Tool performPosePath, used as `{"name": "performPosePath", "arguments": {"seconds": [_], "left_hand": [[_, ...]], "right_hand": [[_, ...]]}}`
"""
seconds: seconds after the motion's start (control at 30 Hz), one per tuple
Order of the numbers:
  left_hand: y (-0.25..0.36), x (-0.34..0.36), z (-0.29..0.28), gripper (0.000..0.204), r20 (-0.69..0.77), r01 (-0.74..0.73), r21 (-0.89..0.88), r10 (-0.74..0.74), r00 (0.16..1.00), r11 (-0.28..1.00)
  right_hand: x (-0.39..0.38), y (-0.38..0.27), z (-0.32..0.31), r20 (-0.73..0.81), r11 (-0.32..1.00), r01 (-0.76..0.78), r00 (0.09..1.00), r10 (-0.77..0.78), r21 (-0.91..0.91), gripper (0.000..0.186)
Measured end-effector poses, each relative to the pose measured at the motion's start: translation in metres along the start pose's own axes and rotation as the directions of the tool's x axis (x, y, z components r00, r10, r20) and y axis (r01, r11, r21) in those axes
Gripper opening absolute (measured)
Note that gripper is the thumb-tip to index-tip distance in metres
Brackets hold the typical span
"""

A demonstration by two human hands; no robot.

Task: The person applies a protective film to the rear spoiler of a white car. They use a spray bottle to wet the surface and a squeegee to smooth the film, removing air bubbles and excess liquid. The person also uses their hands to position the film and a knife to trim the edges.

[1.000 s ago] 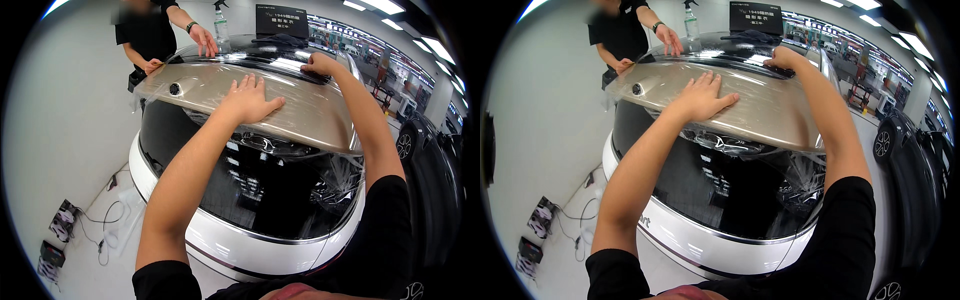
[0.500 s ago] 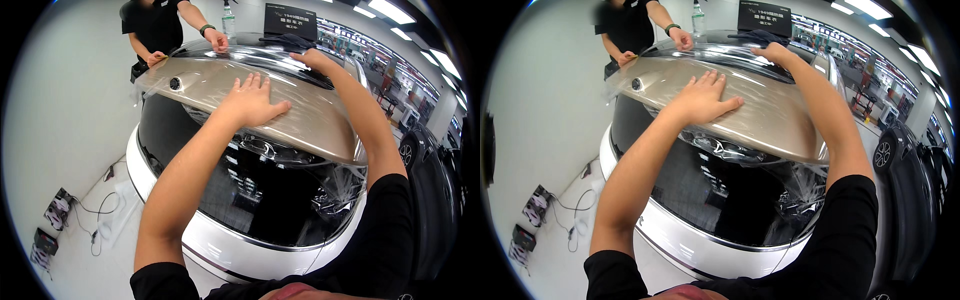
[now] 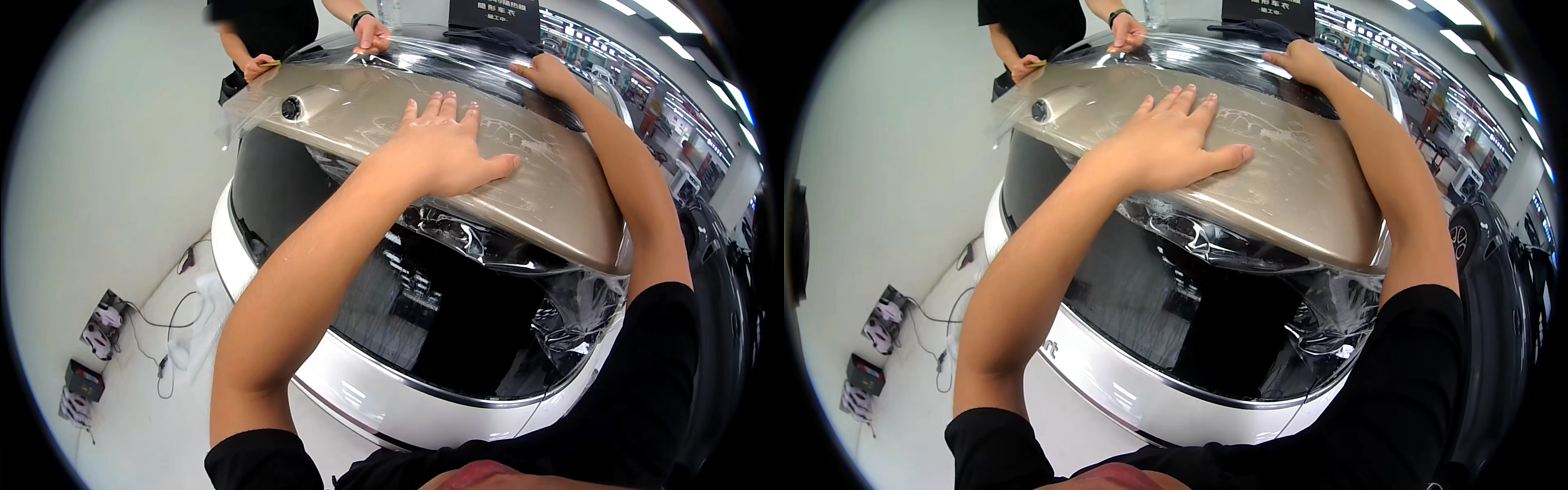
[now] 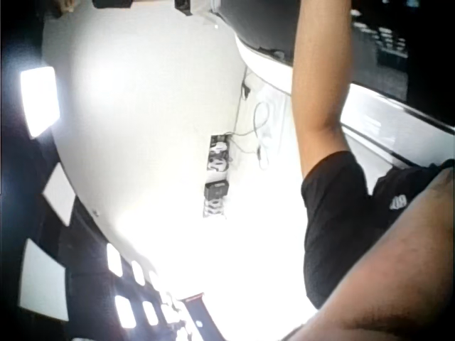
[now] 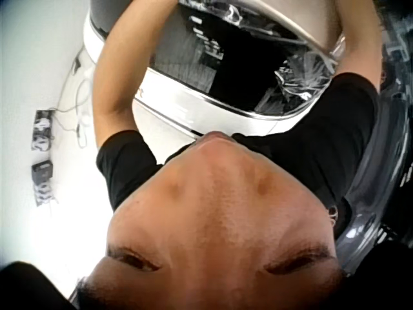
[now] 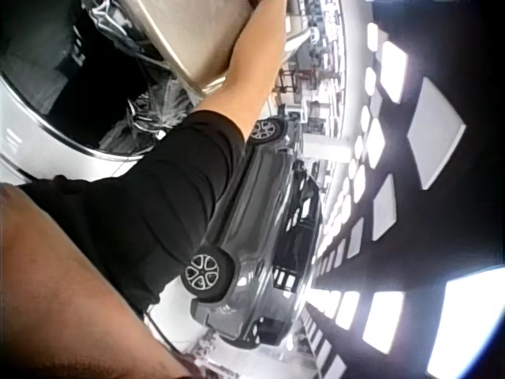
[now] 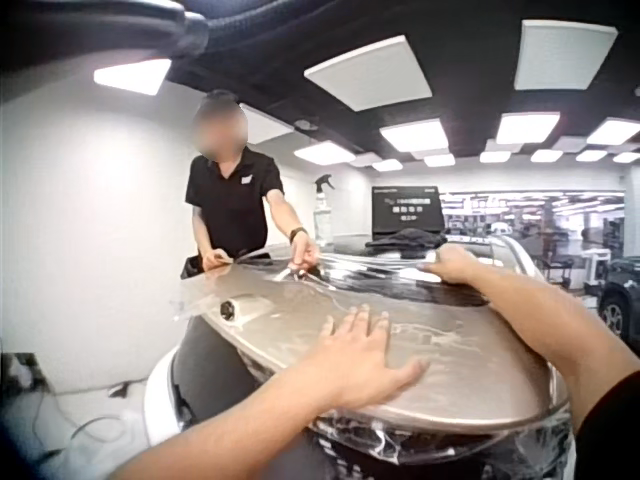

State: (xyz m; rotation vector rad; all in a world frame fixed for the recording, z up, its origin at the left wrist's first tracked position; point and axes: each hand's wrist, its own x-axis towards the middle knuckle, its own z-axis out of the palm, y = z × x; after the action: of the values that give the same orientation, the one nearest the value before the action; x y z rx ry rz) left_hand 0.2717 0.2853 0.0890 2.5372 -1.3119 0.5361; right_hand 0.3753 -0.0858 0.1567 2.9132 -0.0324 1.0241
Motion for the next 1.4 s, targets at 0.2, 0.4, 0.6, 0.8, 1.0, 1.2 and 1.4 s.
{"name": "performPosePath", "arguments": {"seconds": [0.2, 0.4, 0.6, 0.8, 1.0, 1.2, 1.4], "left_hand": [[-0.012, 0.007, 0.001, 0.109, 0.002, 0.081, -0.037, -0.081, 0.997, 0.996], [-0.128, 0.029, -0.018, 0.085, 0.117, 0.246, 0.019, -0.246, 0.962, 0.969], [-0.129, 0.016, -0.016, 0.082, 0.047, 0.058, -0.057, -0.055, 0.997, 0.997], [-0.136, 0.007, -0.023, 0.076, 0.115, 0.021, -0.116, -0.007, 0.993, 0.993], [-0.097, -0.044, -0.029, 0.071, 0.076, -0.343, -0.082, 0.349, 0.934, 0.936], [-0.111, -0.064, -0.030, 0.075, -0.206, -0.635, -0.038, 0.616, 0.761, 0.772], [-0.147, -0.050, -0.025, 0.080, -0.362, -0.663, -0.118, 0.590, 0.722, 0.739]], "right_hand": [[-0.012, -0.009, -0.005, -0.090, 0.998, -0.054, 0.995, 0.052, -0.019, 0.080], [-0.016, -0.029, -0.030, -0.146, 0.984, -0.131, 0.978, 0.149, 0.123, 0.071], [-0.006, -0.002, -0.030, -0.240, 0.993, -0.081, 0.966, 0.098, 0.081, 0.073], [-0.009, -0.025, -0.014, -0.120, 0.994, -0.091, 0.989, 0.082, -0.067, 0.068], [-0.021, -0.029, -0.023, 0.173, 0.978, -0.111, 0.982, 0.080, 0.177, 0.061], [0.021, -0.127, -0.052, 0.391, 0.853, -0.405, 0.881, 0.268, 0.328, 0.063], [0.079, -0.196, -0.029, 0.499, 0.833, -0.516, 0.785, 0.366, 0.201, 0.063]]}}
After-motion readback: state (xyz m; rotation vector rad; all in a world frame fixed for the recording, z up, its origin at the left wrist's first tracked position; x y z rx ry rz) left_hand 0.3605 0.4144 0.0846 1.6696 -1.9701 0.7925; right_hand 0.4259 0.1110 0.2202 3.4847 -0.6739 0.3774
